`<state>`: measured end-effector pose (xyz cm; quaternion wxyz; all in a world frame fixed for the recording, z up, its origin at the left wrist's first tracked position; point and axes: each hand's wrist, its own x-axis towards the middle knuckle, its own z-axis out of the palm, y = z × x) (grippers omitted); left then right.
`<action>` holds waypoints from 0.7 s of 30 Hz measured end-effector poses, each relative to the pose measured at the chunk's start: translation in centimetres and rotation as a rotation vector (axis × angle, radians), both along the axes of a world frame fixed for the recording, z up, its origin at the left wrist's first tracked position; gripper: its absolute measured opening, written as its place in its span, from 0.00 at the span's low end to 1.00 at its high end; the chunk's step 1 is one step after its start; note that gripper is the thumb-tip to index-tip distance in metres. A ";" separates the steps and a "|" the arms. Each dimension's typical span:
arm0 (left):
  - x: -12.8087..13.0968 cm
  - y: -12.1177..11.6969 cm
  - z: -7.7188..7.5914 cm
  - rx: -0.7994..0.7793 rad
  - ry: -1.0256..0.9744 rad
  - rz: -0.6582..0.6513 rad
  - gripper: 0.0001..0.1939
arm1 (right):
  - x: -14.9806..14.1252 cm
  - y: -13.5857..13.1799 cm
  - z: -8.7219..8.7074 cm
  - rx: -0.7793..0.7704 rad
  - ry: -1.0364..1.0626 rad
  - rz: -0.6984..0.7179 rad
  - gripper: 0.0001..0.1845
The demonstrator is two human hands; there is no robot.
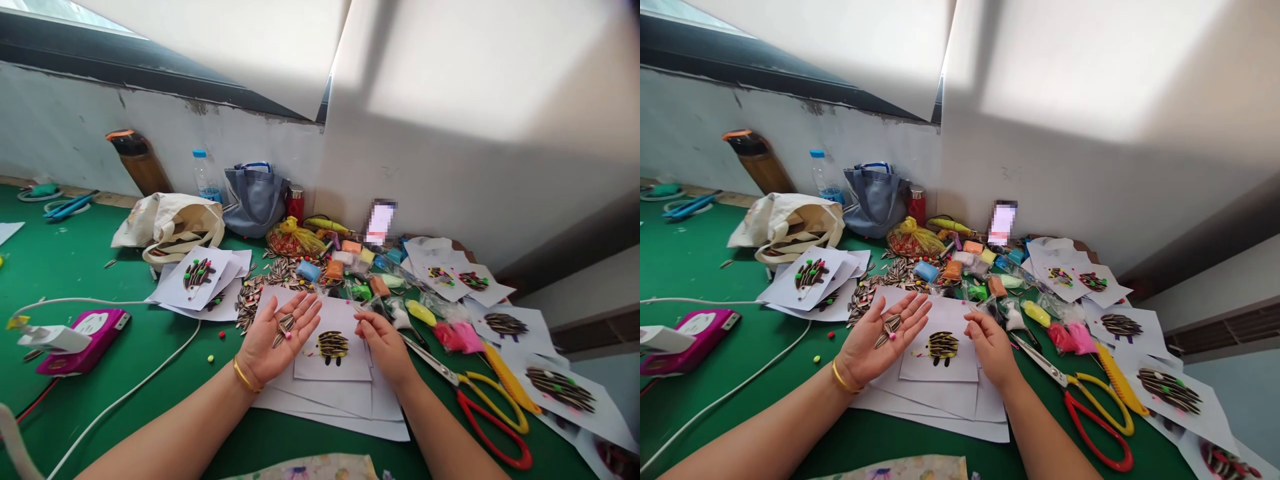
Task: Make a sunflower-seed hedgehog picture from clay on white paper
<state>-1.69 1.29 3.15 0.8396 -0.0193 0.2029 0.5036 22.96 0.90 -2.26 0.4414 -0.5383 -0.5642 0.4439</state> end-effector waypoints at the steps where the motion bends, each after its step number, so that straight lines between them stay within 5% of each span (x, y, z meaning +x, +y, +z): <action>1: 0.0 0.0 0.0 0.003 0.000 -0.006 0.31 | 0.0 0.0 0.0 0.009 -0.034 0.004 0.18; 5: 0.4 -0.3 0.2 -0.004 -0.006 -0.048 0.32 | -0.5 -0.4 0.6 0.113 -0.190 0.021 0.15; 13: 3.7 -4.4 0.2 -0.023 -0.095 -0.329 0.29 | -2.5 -3.5 4.7 0.605 -0.427 0.205 0.13; 17: 4.8 -5.8 -0.5 -0.074 -0.150 -0.455 0.26 | -3.5 -4.4 6.0 0.651 -0.584 0.427 0.12; 21: 4.7 -5.7 -0.7 -0.090 -0.162 -0.469 0.24 | -3.9 -4.5 6.0 0.624 -0.593 0.486 0.08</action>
